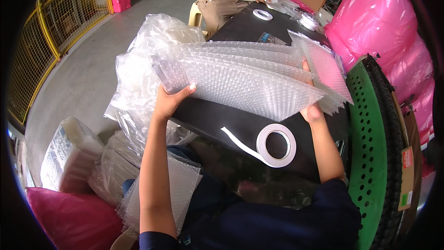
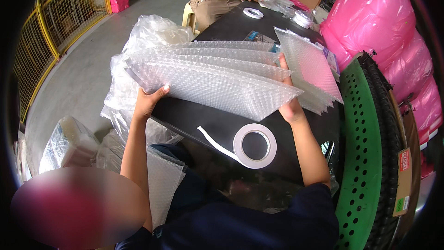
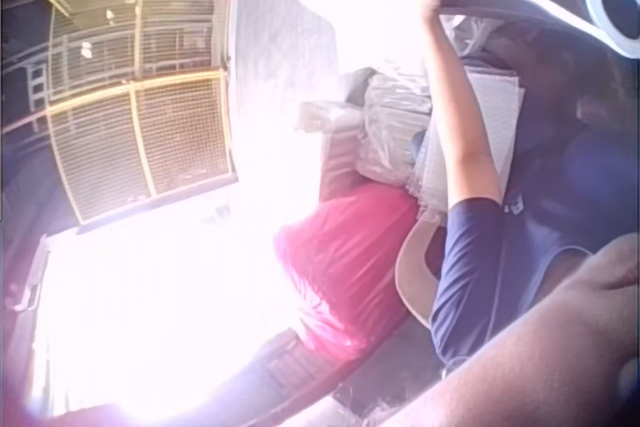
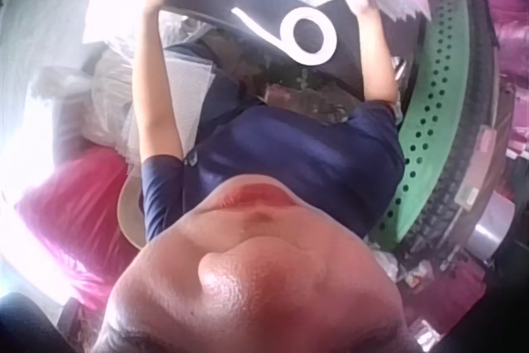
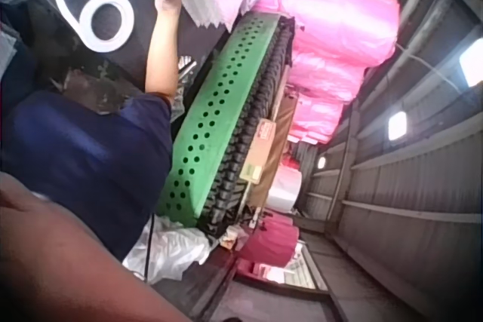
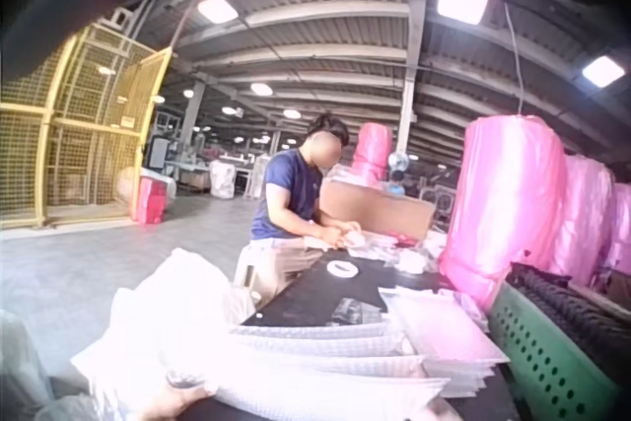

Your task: The person sits on a chair and wraps sheets of bubble wrap with clear adhesive tape. They repeatedly fold the bubble wrap, apply tape to secure the edges, and stack the finished bundles on a nearby table. The process involves handling the bubble wrap and tape roll continuously.

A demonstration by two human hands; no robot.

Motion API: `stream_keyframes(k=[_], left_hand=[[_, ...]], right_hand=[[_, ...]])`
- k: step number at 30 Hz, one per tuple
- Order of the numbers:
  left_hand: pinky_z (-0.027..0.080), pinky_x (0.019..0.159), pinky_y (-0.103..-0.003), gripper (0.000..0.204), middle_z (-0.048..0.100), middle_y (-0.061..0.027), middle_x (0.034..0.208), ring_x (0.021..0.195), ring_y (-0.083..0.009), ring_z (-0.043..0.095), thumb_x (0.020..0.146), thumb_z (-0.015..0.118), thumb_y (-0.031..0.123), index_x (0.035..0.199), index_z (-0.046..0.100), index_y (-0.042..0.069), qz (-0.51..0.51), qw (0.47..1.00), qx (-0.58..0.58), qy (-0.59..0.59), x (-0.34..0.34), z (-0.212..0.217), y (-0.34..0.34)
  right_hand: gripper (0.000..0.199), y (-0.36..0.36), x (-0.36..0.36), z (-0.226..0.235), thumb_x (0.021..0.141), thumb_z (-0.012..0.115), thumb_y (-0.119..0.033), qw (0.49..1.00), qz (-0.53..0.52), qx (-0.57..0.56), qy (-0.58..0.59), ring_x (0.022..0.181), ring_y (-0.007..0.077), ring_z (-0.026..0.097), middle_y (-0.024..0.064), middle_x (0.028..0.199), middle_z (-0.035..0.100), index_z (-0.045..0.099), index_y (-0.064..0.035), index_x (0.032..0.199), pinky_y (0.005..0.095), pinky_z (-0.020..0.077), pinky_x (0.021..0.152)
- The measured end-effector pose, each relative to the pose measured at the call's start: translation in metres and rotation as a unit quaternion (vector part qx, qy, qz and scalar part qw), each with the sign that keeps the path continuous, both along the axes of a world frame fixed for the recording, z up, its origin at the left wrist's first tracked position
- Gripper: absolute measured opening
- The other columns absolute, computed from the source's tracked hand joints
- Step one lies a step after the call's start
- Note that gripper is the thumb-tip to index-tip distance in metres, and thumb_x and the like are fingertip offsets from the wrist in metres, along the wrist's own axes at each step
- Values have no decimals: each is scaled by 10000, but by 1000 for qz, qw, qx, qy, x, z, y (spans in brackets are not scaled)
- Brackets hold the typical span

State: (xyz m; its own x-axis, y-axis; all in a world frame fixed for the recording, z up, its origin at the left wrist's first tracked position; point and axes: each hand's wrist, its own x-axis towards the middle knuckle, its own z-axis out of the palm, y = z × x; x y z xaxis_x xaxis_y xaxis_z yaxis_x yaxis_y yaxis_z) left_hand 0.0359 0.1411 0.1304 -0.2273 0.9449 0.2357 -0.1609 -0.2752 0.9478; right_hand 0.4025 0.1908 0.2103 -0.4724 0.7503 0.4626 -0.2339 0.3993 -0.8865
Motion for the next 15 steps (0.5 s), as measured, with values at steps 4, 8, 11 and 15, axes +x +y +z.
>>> stream_keyframes(k=[4,8,11,15], left_hand=[[483,861,-299,425,658,-35,990,927,-143,607,738,840,144,1084,637,4,2,999,34,4,-1,-3,-1],[471,892,-304,568,618,-70,1106,1010,-155,591,784,793,124,1261,520,-20,-1,996,91,-2,-4,-16,7],[461,936,-310,619,582,-125,1202,1060,-173,583,868,716,109,1373,389,-36,78,988,133,-2,7,-19,21],[468,926,-281,549,631,-159,1118,1032,-152,596,966,622,187,1390,373,-58,99,992,74,24,-3,-15,19]], right_hand=[[1378,4,1,1,545,943,-426,999,-36,21,-29,1347,260,379,146,1453,372,67,-59,1544,426,328,1117],[778,16,13,-3,640,862,-186,989,-114,-42,-88,1144,180,540,74,1211,583,496,-27,1309,352,438,994],[688,26,22,25,747,778,-136,978,-201,-39,34,1110,225,581,110,1236,580,458,-3,1342,390,473,973],[589,32,40,98,853,712,-306,914,-311,-94,243,1125,292,579,158,1238,581,500,26,1290,422,485,965]])
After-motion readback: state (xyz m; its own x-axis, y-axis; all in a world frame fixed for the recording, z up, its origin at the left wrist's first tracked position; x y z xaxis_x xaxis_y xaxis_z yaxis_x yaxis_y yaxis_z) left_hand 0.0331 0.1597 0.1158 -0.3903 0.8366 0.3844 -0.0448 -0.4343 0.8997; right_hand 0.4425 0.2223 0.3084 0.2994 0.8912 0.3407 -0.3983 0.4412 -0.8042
